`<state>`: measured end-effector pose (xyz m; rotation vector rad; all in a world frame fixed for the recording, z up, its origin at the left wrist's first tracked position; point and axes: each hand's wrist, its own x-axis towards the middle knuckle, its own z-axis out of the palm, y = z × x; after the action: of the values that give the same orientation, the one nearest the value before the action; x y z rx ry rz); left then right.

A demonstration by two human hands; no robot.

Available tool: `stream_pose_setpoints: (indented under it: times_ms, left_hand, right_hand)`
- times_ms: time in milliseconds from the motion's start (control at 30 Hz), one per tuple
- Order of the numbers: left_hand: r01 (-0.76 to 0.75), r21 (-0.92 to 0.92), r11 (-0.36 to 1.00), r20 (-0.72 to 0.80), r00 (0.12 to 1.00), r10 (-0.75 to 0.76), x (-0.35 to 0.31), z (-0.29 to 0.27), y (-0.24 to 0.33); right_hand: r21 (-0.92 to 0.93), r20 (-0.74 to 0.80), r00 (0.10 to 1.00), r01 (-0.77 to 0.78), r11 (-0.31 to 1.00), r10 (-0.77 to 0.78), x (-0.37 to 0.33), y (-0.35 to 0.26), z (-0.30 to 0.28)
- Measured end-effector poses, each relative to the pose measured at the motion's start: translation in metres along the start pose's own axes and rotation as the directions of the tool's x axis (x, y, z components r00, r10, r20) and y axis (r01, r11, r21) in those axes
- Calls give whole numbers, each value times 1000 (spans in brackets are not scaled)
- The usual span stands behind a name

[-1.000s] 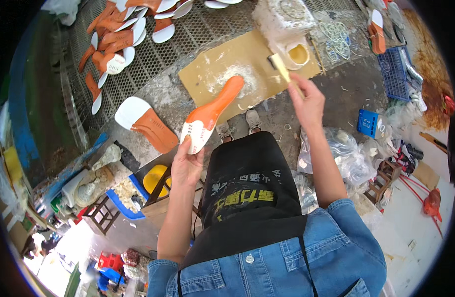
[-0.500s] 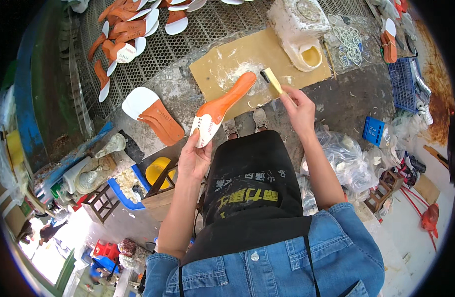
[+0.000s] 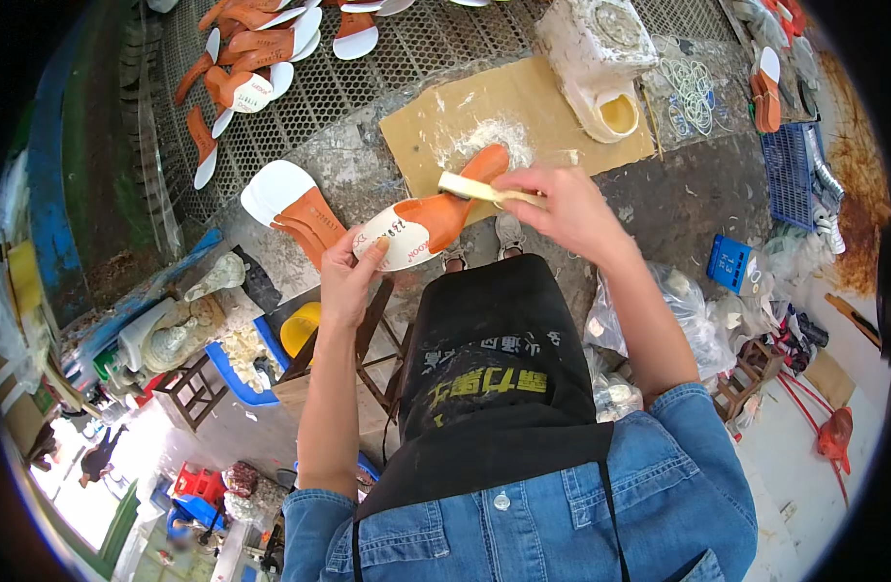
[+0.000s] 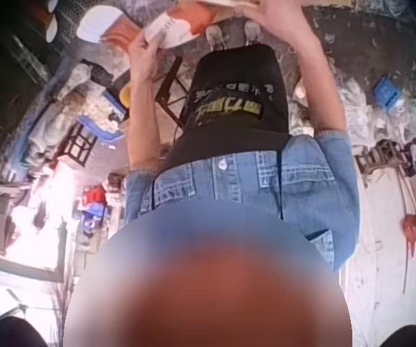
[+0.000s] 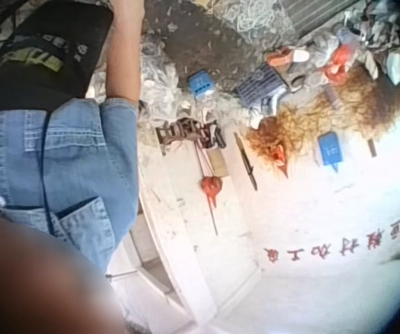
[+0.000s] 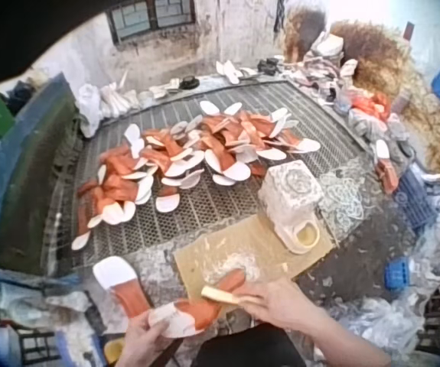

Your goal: Apply adhesive to the surface of shoe insoles using a brush.

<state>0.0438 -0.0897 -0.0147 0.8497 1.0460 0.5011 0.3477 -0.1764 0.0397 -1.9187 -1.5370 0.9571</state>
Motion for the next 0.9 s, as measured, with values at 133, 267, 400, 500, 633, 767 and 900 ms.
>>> stream_pose_setpoints:
  times_ms: [133, 267, 400, 500, 633, 767, 900]
  left_hand:
    - [-178, 297, 938, 107, 983, 153, -4, 11, 17]
    - [-194, 313, 930, 120, 979, 164, -10, 18, 24]
    - [37, 74, 997, 97, 994, -44, -12, 27, 15]
    - [182, -462, 868, 13, 980, -199, -19, 34, -16]
    - [255, -698, 670, 16, 940, -341, -27, 40, -27]
    - [278, -768, 577, 54, 926, -374, -24, 34, -36]
    - [270, -792, 548, 47, 921, -387, -23, 29, -42]
  right_hand:
    - [-290, -68, 934, -356, 888, 352, 13, 10, -25]
    - [-282, -106, 974, -224, 933, 202, -2, 11, -16]
    - [-45, -214, 964, -172, 984, 159, -11, 50, 9]
    - [-24, -449, 873, -228, 973, 193, -30, 68, 29]
    - [623, -28, 981, -135, 770, 194, -64, 34, 57]
    - [611, -258, 854, -219, 761, 452, -42, 72, 59]
    - [456, -385, 860, -140, 879, 336, -48, 59, 57]
